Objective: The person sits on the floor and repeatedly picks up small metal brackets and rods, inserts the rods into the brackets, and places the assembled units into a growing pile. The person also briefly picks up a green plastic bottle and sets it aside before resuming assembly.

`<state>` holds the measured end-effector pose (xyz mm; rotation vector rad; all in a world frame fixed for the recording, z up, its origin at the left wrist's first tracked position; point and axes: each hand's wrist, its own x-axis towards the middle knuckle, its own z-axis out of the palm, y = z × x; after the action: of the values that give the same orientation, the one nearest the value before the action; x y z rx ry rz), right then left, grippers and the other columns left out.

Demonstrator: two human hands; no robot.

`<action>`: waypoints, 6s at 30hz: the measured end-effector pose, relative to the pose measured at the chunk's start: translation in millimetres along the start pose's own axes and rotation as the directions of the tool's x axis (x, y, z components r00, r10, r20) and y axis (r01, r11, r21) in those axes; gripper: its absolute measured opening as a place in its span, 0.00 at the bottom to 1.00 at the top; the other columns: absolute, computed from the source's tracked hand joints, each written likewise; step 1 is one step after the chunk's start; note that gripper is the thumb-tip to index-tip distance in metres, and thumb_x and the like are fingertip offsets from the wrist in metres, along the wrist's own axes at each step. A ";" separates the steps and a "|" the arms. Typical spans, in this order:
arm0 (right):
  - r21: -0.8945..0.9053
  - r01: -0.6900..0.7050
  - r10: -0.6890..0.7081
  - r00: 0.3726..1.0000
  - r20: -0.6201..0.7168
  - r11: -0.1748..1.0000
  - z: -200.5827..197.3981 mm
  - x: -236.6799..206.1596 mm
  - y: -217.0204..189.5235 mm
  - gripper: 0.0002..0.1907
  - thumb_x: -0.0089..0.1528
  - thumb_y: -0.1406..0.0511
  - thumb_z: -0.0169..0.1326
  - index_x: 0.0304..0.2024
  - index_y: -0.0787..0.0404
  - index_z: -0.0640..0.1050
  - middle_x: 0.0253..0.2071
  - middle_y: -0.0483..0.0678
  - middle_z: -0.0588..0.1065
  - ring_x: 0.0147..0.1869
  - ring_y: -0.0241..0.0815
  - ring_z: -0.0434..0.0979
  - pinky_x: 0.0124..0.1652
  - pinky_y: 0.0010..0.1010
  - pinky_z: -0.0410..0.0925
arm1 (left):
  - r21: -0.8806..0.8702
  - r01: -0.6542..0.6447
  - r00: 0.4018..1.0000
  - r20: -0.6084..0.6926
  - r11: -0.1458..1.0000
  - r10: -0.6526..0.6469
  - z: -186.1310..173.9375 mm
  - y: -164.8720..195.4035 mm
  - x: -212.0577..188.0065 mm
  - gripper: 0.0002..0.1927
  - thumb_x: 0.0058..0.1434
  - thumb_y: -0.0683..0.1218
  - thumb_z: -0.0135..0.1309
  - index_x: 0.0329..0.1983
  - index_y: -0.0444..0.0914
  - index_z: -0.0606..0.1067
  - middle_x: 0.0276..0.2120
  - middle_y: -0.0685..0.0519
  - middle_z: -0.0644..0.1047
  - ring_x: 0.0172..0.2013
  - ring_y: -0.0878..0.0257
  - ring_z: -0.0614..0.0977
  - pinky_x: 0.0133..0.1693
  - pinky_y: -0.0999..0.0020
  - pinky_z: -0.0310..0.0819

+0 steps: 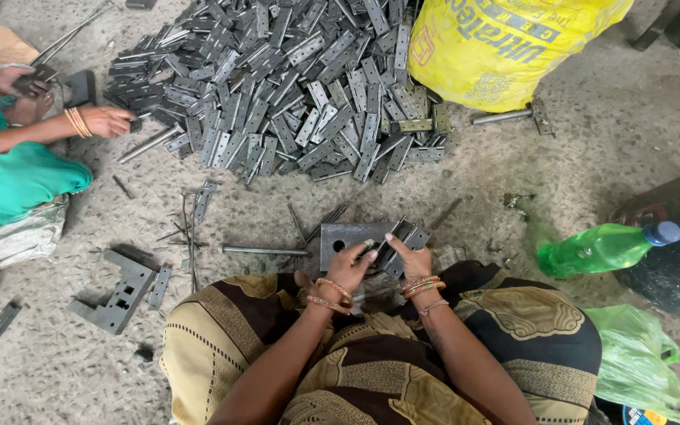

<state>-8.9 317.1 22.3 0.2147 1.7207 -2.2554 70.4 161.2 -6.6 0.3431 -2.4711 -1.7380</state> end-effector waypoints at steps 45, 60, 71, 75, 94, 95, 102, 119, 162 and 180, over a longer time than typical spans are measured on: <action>0.073 -0.171 0.173 0.985 -0.019 0.983 -1.7 44.5 24.0 0.13 0.58 0.68 0.64 0.45 0.64 0.79 0.37 0.47 0.78 0.34 0.45 0.78 0.33 0.37 0.71 | 0.328 -0.136 0.961 -0.186 0.935 0.205 -18.2 33.0 10.3 0.19 0.72 0.54 0.55 0.55 0.35 0.76 0.49 0.39 0.79 0.50 0.40 0.81 0.51 0.49 0.76; -0.275 0.261 -0.164 0.929 0.331 0.925 45.4 67.2 34.3 0.22 0.51 0.72 0.69 0.49 0.65 0.81 0.43 0.47 0.83 0.43 0.35 0.80 0.43 0.28 0.73 | 0.376 0.066 0.991 -0.130 0.924 -0.017 -5.6 -12.7 70.3 0.31 0.53 0.38 0.58 0.63 0.37 0.71 0.49 0.36 0.80 0.49 0.38 0.81 0.51 0.50 0.77; -0.363 0.342 -0.214 0.912 0.349 0.867 48.7 58.5 32.1 0.36 0.46 0.71 0.70 0.58 0.61 0.75 0.46 0.47 0.81 0.46 0.33 0.81 0.45 0.29 0.75 | 0.482 0.168 0.981 0.004 0.860 -0.194 -12.2 -11.8 74.7 0.37 0.47 0.34 0.61 0.64 0.37 0.69 0.55 0.37 0.74 0.49 0.38 0.79 0.50 0.49 0.77; -0.384 0.399 -0.237 0.884 0.404 0.833 45.5 53.8 33.8 0.27 0.52 0.72 0.69 0.55 0.65 0.79 0.45 0.48 0.82 0.45 0.36 0.81 0.47 0.28 0.73 | 0.377 0.104 0.915 -0.399 0.920 0.060 -32.5 -20.7 73.3 0.29 0.44 0.36 0.57 0.55 0.34 0.76 0.43 0.35 0.79 0.42 0.38 0.80 0.47 0.50 0.77; -0.429 0.165 -0.062 0.968 0.244 0.888 43.5 56.0 32.7 0.29 0.51 0.72 0.69 0.55 0.65 0.77 0.44 0.49 0.82 0.43 0.37 0.83 0.40 0.31 0.77 | -0.848 0.438 -0.015 -0.338 0.298 -0.941 -121.5 -37.1 68.9 0.22 0.55 0.42 0.54 0.55 0.36 0.75 0.33 0.43 0.74 0.31 0.49 0.73 0.35 0.56 0.70; -0.417 0.168 -0.059 0.963 0.263 0.893 43.6 55.9 31.3 0.29 0.51 0.72 0.69 0.55 0.65 0.78 0.44 0.49 0.82 0.43 0.37 0.83 0.41 0.31 0.77 | -0.852 0.432 -0.016 -0.335 0.295 -0.942 -122.6 -35.1 68.6 0.22 0.55 0.42 0.54 0.55 0.36 0.75 0.33 0.44 0.73 0.30 0.50 0.73 0.34 0.56 0.70; -0.393 0.202 -0.082 0.950 0.302 0.897 44.9 47.8 26.8 0.27 0.51 0.74 0.69 0.54 0.67 0.79 0.44 0.51 0.82 0.43 0.38 0.82 0.41 0.31 0.76 | -0.888 0.363 0.003 -0.301 0.282 -0.954 -128.3 -19.7 61.5 0.20 0.59 0.44 0.53 0.55 0.37 0.74 0.29 0.47 0.71 0.26 0.54 0.70 0.30 0.58 0.67; -0.268 0.307 -0.193 0.905 0.380 0.913 32.1 35.4 31.2 0.22 0.51 0.71 0.71 0.47 0.61 0.80 0.41 0.44 0.82 0.44 0.31 0.79 0.45 0.27 0.74 | -0.745 0.178 0.562 -0.459 0.642 -0.688 -91.7 18.5 40.9 0.15 0.69 0.49 0.51 0.55 0.39 0.73 0.21 0.54 0.66 0.16 0.64 0.64 0.19 0.63 0.61; -0.311 0.367 -0.244 0.896 0.370 0.877 16.6 37.8 45.7 0.26 0.53 0.72 0.68 0.54 0.64 0.77 0.45 0.42 0.82 0.47 0.28 0.79 0.48 0.27 0.74 | 0.538 -0.311 0.754 -0.363 0.783 0.548 -36.8 81.6 -60.2 0.13 0.71 0.48 0.49 0.54 0.38 0.74 0.19 0.50 0.75 0.18 0.49 0.73 0.37 0.54 0.58; -0.357 0.490 -0.358 0.855 0.376 0.795 16.7 36.8 42.5 0.24 0.52 0.70 0.70 0.50 0.64 0.80 0.42 0.44 0.83 0.46 0.28 0.78 0.47 0.27 0.74 | 0.629 -0.291 0.803 -0.249 0.721 0.542 -29.7 79.0 -52.3 0.15 0.71 0.49 0.45 0.53 0.38 0.76 0.17 0.46 0.73 0.16 0.48 0.75 0.35 0.51 0.60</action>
<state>-29.0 285.5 -22.8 -0.6449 2.2108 -1.9399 117.5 172.1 80.2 0.1341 -2.4108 -0.6349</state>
